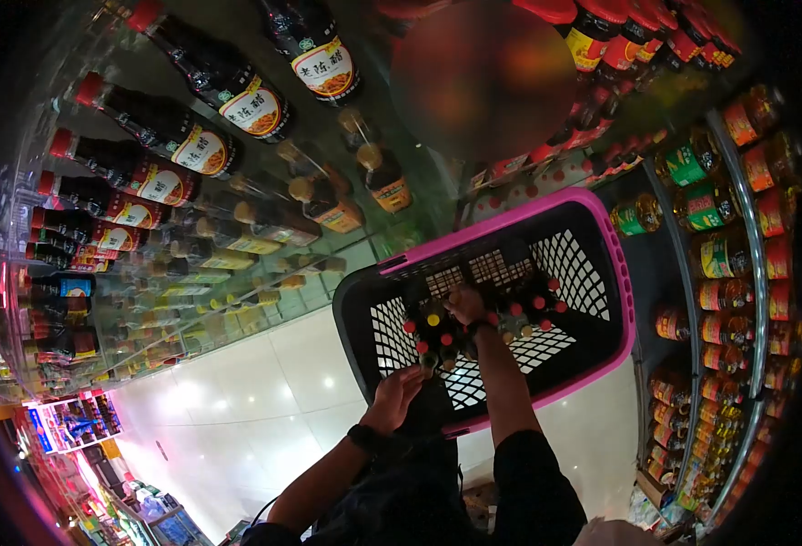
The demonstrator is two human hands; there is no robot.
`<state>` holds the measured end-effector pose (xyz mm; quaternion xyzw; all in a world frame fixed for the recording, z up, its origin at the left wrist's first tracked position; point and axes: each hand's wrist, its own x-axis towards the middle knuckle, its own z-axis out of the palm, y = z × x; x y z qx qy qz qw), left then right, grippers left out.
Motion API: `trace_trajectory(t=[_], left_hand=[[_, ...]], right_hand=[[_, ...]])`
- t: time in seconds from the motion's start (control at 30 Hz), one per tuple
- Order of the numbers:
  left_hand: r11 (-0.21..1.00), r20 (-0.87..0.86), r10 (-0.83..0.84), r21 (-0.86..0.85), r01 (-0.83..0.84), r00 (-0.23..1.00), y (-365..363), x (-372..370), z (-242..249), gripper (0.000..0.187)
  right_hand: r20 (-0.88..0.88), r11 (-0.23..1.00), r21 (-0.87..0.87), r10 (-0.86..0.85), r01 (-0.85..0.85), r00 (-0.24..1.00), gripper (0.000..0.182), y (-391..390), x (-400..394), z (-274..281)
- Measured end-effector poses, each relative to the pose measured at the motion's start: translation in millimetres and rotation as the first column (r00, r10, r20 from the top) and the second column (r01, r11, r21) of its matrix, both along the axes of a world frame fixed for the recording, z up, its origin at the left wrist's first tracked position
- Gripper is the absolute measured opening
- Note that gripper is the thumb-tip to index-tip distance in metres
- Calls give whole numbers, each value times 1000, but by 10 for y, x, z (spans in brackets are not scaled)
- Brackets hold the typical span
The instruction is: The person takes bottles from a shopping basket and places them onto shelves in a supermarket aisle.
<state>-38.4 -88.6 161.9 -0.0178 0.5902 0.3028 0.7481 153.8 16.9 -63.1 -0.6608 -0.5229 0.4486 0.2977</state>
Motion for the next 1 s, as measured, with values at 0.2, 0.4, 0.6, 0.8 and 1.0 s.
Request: trace_trajectory(t=[0.2,0.4,0.6,0.8,1.0], left_hand=[[1000,-8,25,-5,-25,1000,-23,-56,102,27],[998,-23,-47,-35,46,999,-11,-20,131,32],[1000,-16,-9,14,9,1000,-38,-32,280,34],[998,-29,-9,61,11,1000,-91,-36,379,34],[973,29,-61,223,53,998,-249,-134,489,37]], right_hand=[[76,992,-66,111,-106,991,40,-13,-63,83],[182,987,-128,119,-96,976,43,-90,-7,110],[21,962,-250,122,-113,992,52,-226,73,363],[235,984,-163,102,-64,967,49,-258,77,936],[22,981,11,-194,194,981,33,-480,-23,1817]])
